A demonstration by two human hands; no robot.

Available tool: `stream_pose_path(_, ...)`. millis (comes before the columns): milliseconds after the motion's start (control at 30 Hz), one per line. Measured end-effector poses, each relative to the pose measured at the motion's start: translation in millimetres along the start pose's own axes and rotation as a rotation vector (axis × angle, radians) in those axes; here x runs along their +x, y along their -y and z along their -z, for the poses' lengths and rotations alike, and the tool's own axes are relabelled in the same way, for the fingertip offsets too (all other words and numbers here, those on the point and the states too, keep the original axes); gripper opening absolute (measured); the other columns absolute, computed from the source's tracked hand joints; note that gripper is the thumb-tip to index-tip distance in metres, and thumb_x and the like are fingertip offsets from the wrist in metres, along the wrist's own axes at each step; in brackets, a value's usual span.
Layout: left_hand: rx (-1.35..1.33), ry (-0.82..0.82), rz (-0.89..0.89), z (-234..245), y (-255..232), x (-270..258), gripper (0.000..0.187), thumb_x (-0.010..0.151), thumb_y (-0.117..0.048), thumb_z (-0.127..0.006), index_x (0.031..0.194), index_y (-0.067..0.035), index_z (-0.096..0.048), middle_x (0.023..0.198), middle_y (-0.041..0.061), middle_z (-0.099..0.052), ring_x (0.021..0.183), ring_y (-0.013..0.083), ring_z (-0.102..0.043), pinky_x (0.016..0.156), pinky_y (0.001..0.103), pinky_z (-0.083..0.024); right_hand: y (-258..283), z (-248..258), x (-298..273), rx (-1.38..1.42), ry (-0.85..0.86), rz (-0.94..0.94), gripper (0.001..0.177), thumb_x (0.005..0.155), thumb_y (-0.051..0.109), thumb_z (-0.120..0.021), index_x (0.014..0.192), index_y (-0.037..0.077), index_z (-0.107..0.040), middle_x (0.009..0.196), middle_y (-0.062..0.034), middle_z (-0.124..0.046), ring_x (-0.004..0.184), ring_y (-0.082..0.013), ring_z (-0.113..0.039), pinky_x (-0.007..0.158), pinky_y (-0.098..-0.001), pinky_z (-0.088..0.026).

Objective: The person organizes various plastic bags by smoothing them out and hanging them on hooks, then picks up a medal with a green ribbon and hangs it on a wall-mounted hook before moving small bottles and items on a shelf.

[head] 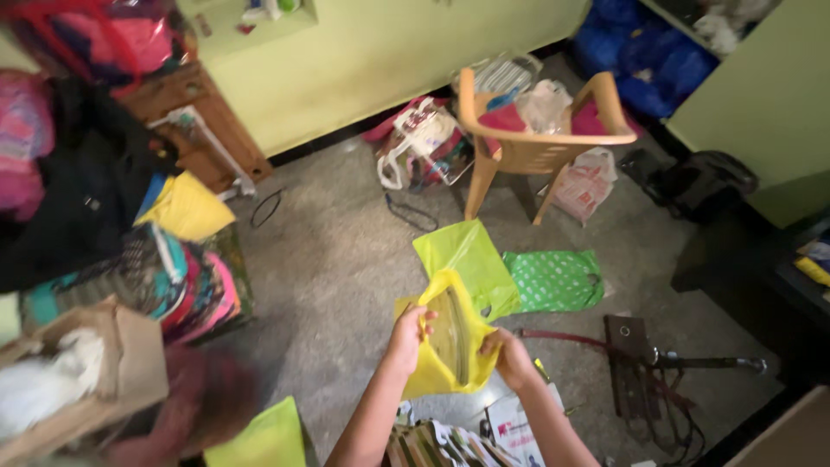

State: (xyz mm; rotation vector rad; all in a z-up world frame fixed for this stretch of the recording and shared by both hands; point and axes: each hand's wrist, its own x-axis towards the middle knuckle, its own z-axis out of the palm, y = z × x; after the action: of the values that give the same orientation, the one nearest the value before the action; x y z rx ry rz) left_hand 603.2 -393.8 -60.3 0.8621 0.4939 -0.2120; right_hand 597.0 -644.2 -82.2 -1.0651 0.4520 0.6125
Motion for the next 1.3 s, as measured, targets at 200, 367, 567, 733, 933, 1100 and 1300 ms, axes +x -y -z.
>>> stream_pose_path(200,0.535,0.109,0.118,-29,-68,34,0.085,0.086,-0.032,-0.066,0.160,-0.014,-0.029,0.131,0.000,-0.065,0.090,0.0140,-0.057,0.081,0.029,-0.051,2,-68,58,0.111,0.191,-0.161,0.016,0.098,0.020,-0.059,0.098,0.005,-0.065,0.072,-0.0001,-0.055,0.065,-0.0152,-0.053,0.064,-0.0327,-0.048)
stream_pose_path(367,1.233,0.246,-0.123,-61,-87,66,0.083,0.087,-0.039,-0.066,0.157,-0.007,-0.035,0.133,0.022,-0.064,0.119,0.0357,-0.063,0.102,0.044,-0.050,22,-129,97,0.353,0.070,-0.153,0.031,0.099,0.028,-0.046,0.114,0.011,-0.066,0.104,-0.0061,-0.074,0.094,-0.0194,-0.070,0.088,-0.0370,-0.055)
stream_pose_path(567,1.693,0.504,-0.158,-84,-93,92,0.078,0.092,-0.046,-0.059,0.152,0.000,-0.036,0.136,0.033,-0.057,0.128,0.0476,-0.055,0.108,0.054,-0.044,30,-122,119,0.571,0.090,-0.001,0.039,0.098,0.031,-0.042,0.110,0.003,-0.065,0.108,-0.0153,-0.075,0.100,-0.0306,-0.071,0.096,-0.0469,-0.055)
stream_pose_path(733,1.754,0.761,-0.185,-86,-55,113,0.088,0.093,-0.043,-0.062,0.156,0.006,-0.024,0.143,0.038,-0.047,0.135,0.0520,-0.045,0.111,0.055,-0.038,25,-102,128,0.817,0.016,0.058,0.041,0.098,0.032,-0.044,0.109,0.001,-0.068,0.099,-0.0159,-0.073,0.091,-0.0326,-0.069,0.089,-0.0459,-0.055)
stream_pose_path(933,1.652,0.935,-0.098,-114,-55,159,0.087,0.091,-0.033,-0.062,0.158,0.004,-0.020,0.141,0.038,-0.050,0.129,0.0498,-0.053,0.107,0.050,-0.044,51,-57,157,0.743,-0.225,-0.010,0.038,0.096,0.034,-0.050,0.107,0.003,-0.069,0.096,-0.0162,-0.072,0.089,-0.0328,-0.069,0.089,-0.0456,-0.055)
stream_pose_path(1100,1.588,0.902,0.070,-185,-57,187,0.087,0.090,-0.031,-0.060,0.163,-0.007,-0.018,0.128,0.031,-0.062,0.117,0.0451,-0.062,0.099,0.047,-0.050,106,1,164,0.626,-0.222,0.017,0.034,0.094,0.031,-0.054,0.112,0.007,-0.069,0.103,-0.0126,-0.073,0.098,-0.0284,-0.068,0.095,-0.0422,-0.052)
stream_pose_path(1300,1.422,1.046,-0.089,-270,-28,236,0.054,0.095,-0.032,-0.066,0.140,-0.005,-0.057,0.126,0.021,-0.069,0.117,0.0348,-0.067,0.099,0.043,-0.052,161,112,143,0.606,-0.419,0.185,0.028,0.096,0.025,-0.058,0.114,0.005,-0.066,0.110,-0.0091,-0.073,0.106,-0.0260,-0.067,0.100,-0.0413,-0.050)
